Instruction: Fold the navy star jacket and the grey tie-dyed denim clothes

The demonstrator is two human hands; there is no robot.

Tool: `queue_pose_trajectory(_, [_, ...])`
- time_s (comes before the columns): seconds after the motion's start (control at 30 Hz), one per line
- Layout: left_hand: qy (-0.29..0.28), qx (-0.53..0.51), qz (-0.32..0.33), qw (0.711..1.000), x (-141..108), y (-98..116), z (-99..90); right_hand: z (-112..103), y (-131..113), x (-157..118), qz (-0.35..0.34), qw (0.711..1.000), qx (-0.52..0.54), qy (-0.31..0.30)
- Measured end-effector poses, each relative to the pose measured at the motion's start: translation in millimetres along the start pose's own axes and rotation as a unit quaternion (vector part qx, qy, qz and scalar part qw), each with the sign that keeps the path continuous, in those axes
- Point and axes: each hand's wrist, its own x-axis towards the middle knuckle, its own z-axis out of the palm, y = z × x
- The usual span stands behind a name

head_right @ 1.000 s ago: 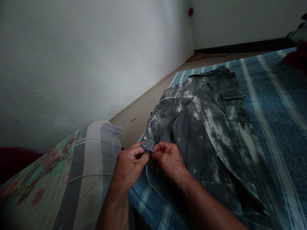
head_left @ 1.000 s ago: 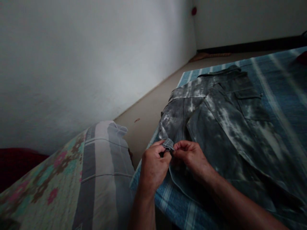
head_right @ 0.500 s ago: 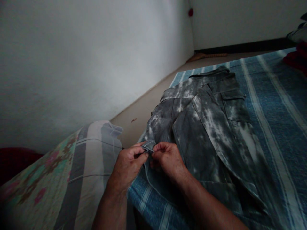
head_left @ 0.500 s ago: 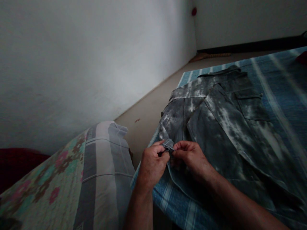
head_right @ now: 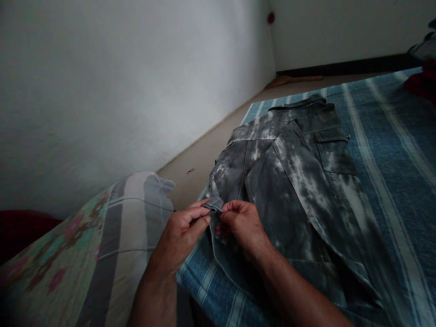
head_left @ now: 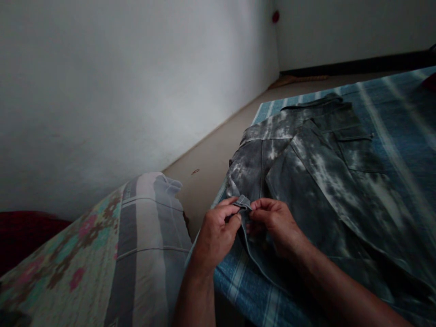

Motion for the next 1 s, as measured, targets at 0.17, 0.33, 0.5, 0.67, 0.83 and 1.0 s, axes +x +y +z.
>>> queue_pose_trajectory(0.17, [0.016, 0.02, 0.024, 0.999, -6.5, -6.1, 2.6, -0.1, -2.6, -2.5, -0.009, 1.0, 0.0, 0.004])
queue_pose_trajectory(0.33, [0.104, 0.064, 0.059, 0.991, -10.2, -10.6, 20.8, 0.2, -0.9, -6.4, -0.038, 0.999, -0.027, -0.013])
queue_pose_trajectory(0.5, [0.127, 0.096, 0.09, 0.983, -10.7, -7.7, 28.6, -3.1, 6.7, -1.0, -0.054, 0.998, -0.008, 0.012])
queue_pose_trajectory(0.67, [0.129, 0.123, 0.105, 0.978, -10.3, -2.6, 28.5, -6.0, 8.5, 2.0, -0.036, 0.999, 0.032, 0.003])
queue_pose_trajectory(0.83, [0.108, 0.145, 0.104, 0.978, -11.9, -0.4, 25.1, -6.3, 7.0, 0.9, -0.021, 0.998, 0.055, -0.003])
queue_pose_trajectory(1.0, [0.103, 0.156, 0.106, 0.977, -14.0, -0.4, 20.5, -5.8, 6.3, 0.9, -0.014, 0.998, 0.062, -0.015])
